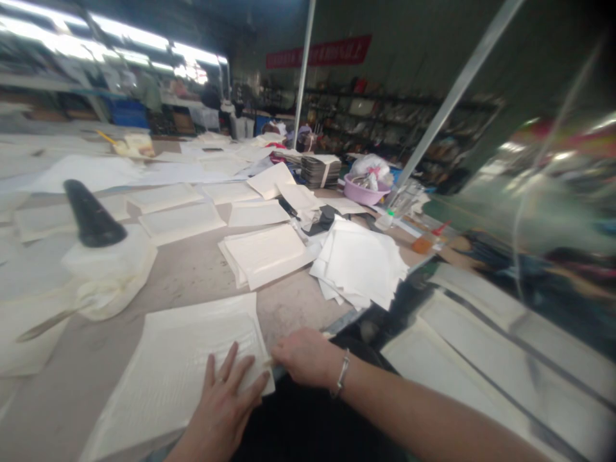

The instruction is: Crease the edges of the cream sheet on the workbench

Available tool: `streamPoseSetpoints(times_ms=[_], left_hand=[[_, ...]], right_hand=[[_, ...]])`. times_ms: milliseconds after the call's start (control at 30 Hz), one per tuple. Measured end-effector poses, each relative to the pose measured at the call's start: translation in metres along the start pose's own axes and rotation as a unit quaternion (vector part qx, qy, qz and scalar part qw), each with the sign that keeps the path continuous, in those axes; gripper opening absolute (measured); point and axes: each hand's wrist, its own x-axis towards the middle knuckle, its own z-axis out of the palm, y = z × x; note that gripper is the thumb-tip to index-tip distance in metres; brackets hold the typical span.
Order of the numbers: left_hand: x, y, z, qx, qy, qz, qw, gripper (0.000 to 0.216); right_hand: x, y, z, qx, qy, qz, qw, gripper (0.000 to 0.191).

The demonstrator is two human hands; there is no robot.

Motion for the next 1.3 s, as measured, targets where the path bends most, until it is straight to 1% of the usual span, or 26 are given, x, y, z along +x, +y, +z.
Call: streamPoseSetpoints(times_ms=[100, 267, 333, 400, 500, 567, 667, 767, 833, 900, 1000, 1067, 1167, 1300], left_hand=[[0.000, 0.000, 0.001, 0.006, -0.001, 0.002, 1.000, 0.051], [-0.001, -0.001, 0.002, 0.003, -0.005, 0.004, 1.000, 0.051], [0.000, -0.001, 0.000, 0.000, -0.004, 0.003, 1.000, 0.049], [0.001, -0.001, -0.001, -0.005, 0.004, 0.008, 1.000, 0.046], [0.002, 0.001, 0.000, -0.023, 0.014, -0.006, 1.000, 0.041], [0.001, 0.002, 0.001, -0.037, 0.011, -0.016, 0.999, 0.040], [-0.001, 0.001, 0.003, -0.039, 0.007, 0.001, 0.999, 0.038], [-0.002, -0.001, 0.003, -0.028, 0.006, 0.005, 1.000, 0.033], [-0.001, -0.003, 0.003, -0.020, 0.005, 0.005, 1.000, 0.030], [0.002, -0.004, 0.004, -0.014, 0.006, -0.011, 1.000, 0.031], [0.012, -0.003, 0.007, -0.012, -0.002, -0.074, 0.997, 0.038], [0.018, -0.002, 0.011, -0.010, -0.011, -0.091, 0.996, 0.044], [0.020, -0.001, 0.019, -0.003, 0.004, -0.076, 0.997, 0.050], [0.016, -0.001, 0.023, -0.002, 0.045, -0.048, 0.998, 0.053]], right_hand=[[0.007, 0.006, 0.001, -0.010, 0.010, 0.010, 1.000, 0.012], [0.043, 0.021, -0.001, -0.037, 0.041, 0.073, 0.996, 0.016], [0.049, 0.023, -0.001, -0.039, 0.039, 0.071, 0.996, 0.015], [0.045, 0.022, 0.000, -0.028, 0.035, 0.052, 0.998, 0.013], [0.024, 0.013, 0.005, -0.003, 0.038, 0.031, 0.999, 0.011], [0.008, 0.005, 0.010, 0.010, 0.040, 0.029, 0.999, 0.011], [-0.008, -0.006, 0.014, 0.015, 0.033, 0.035, 0.999, 0.013], [-0.014, -0.012, 0.013, 0.012, 0.023, 0.032, 0.999, 0.014], [-0.014, -0.011, 0.010, 0.018, 0.025, 0.030, 0.999, 0.014], [-0.013, -0.004, 0.007, 0.034, 0.045, 0.056, 0.997, 0.020], [-0.008, 0.014, 0.004, 0.049, 0.106, 0.128, 0.985, 0.027], [0.000, 0.025, 0.003, 0.040, 0.125, 0.149, 0.980, 0.027], [0.014, 0.034, 0.004, 0.008, 0.106, 0.131, 0.986, 0.026], [0.041, 0.033, 0.002, -0.023, 0.086, 0.109, 0.990, 0.025]])
